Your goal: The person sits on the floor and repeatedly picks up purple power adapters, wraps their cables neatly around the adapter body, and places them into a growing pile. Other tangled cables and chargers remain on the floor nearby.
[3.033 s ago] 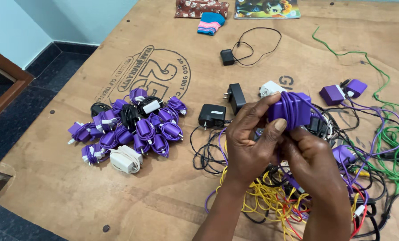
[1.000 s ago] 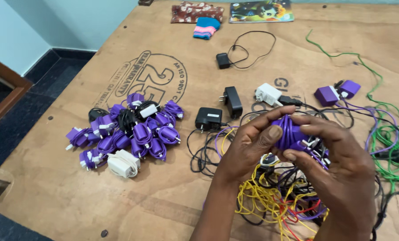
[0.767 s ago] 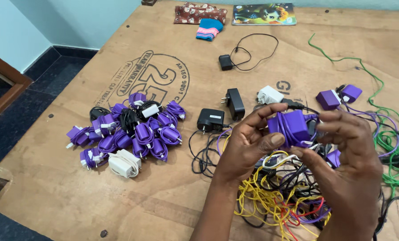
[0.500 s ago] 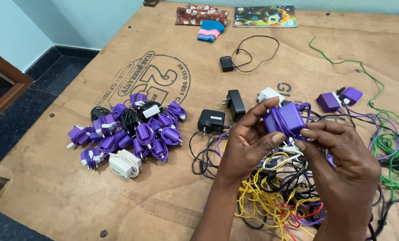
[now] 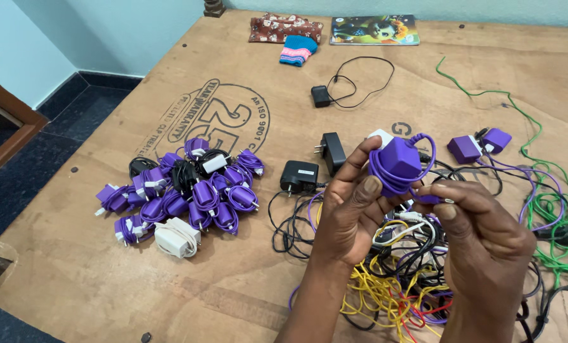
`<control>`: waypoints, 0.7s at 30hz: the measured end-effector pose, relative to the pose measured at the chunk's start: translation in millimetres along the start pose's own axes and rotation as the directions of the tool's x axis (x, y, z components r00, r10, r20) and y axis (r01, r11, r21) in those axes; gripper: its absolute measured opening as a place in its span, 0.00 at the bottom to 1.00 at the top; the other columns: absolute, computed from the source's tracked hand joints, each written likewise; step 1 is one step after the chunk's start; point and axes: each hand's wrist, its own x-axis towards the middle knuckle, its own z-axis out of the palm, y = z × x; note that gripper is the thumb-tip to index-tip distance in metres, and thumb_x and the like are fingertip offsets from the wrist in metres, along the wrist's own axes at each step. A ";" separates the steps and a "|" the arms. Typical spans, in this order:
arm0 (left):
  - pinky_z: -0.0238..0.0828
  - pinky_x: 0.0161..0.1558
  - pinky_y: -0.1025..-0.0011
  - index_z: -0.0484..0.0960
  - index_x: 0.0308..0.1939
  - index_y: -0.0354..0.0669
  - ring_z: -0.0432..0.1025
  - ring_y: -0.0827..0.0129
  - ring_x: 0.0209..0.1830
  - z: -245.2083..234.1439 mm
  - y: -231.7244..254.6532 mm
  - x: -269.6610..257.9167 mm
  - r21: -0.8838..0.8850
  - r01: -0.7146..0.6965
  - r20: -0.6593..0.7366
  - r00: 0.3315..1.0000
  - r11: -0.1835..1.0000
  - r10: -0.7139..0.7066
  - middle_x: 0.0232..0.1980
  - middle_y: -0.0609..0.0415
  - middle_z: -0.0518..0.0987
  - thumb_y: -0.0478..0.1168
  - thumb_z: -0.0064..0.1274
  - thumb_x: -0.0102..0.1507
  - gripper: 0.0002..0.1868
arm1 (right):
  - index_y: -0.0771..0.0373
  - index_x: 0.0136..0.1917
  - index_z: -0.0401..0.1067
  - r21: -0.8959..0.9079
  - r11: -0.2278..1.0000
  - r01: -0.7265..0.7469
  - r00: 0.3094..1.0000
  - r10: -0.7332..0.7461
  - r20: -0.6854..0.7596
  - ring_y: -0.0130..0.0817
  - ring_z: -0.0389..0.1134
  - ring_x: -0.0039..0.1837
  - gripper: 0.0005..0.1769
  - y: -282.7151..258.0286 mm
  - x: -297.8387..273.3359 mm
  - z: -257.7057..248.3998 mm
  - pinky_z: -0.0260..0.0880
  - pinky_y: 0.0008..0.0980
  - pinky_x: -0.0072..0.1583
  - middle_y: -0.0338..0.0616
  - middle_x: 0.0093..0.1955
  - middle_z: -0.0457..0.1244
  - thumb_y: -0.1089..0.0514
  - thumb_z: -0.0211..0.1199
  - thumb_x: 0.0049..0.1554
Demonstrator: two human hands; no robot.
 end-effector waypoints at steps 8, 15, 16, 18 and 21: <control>0.73 0.63 0.62 0.64 0.79 0.36 0.74 0.62 0.61 -2.9 -5.0 -1.6 -0.001 0.057 0.006 0.998 0.998 -0.057 0.66 0.47 0.76 0.39 0.61 0.71 0.35 | 0.71 0.57 0.69 0.163 0.973 -0.163 0.982 0.176 -0.069 0.35 0.71 0.48 0.08 4.6 2.4 -7.1 0.75 0.33 0.51 0.52 0.49 0.69 0.67 0.64 0.67; 0.68 0.73 0.62 0.65 0.77 0.35 0.71 0.67 0.70 2.5 -2.2 -3.4 0.020 0.086 0.096 0.992 0.996 -0.087 0.70 0.49 0.75 0.38 0.63 0.67 0.37 | 0.74 0.57 0.71 0.198 0.956 -0.218 0.964 0.242 -0.108 0.33 0.71 0.47 0.07 7.8 4.2 -21.0 0.76 0.34 0.48 0.51 0.46 0.69 0.67 0.62 0.68; 0.68 0.72 0.63 0.66 0.77 0.35 0.72 0.67 0.69 2.1 -2.4 -4.1 0.031 0.096 0.095 0.991 0.995 -0.099 0.70 0.49 0.75 0.38 0.63 0.67 0.37 | 0.75 0.57 0.72 0.161 0.963 -0.218 0.965 0.237 -0.110 0.34 0.71 0.46 0.07 6.9 2.6 -21.4 0.76 0.34 0.48 0.52 0.46 0.69 0.68 0.62 0.67; 0.69 0.71 0.63 0.66 0.78 0.34 0.72 0.66 0.67 0.6 -2.4 -5.3 0.054 0.113 0.092 0.989 0.992 -0.117 0.69 0.48 0.76 0.38 0.63 0.68 0.36 | 0.76 0.58 0.72 0.086 0.972 -0.219 0.968 0.228 -0.108 0.35 0.71 0.44 0.07 3.0 0.0 -21.0 0.75 0.34 0.48 0.52 0.46 0.68 0.69 0.62 0.67; 0.67 0.64 0.68 0.67 0.77 0.30 0.72 0.69 0.59 -2.9 0.5 -5.9 0.095 0.120 0.067 0.990 0.988 -0.127 0.64 0.46 0.76 0.36 0.63 0.70 0.34 | 0.75 0.60 0.72 0.048 0.966 -0.254 0.958 0.259 -0.124 0.36 0.72 0.44 0.11 -5.0 -1.2 -19.7 0.76 0.34 0.47 0.53 0.49 0.69 0.70 0.62 0.65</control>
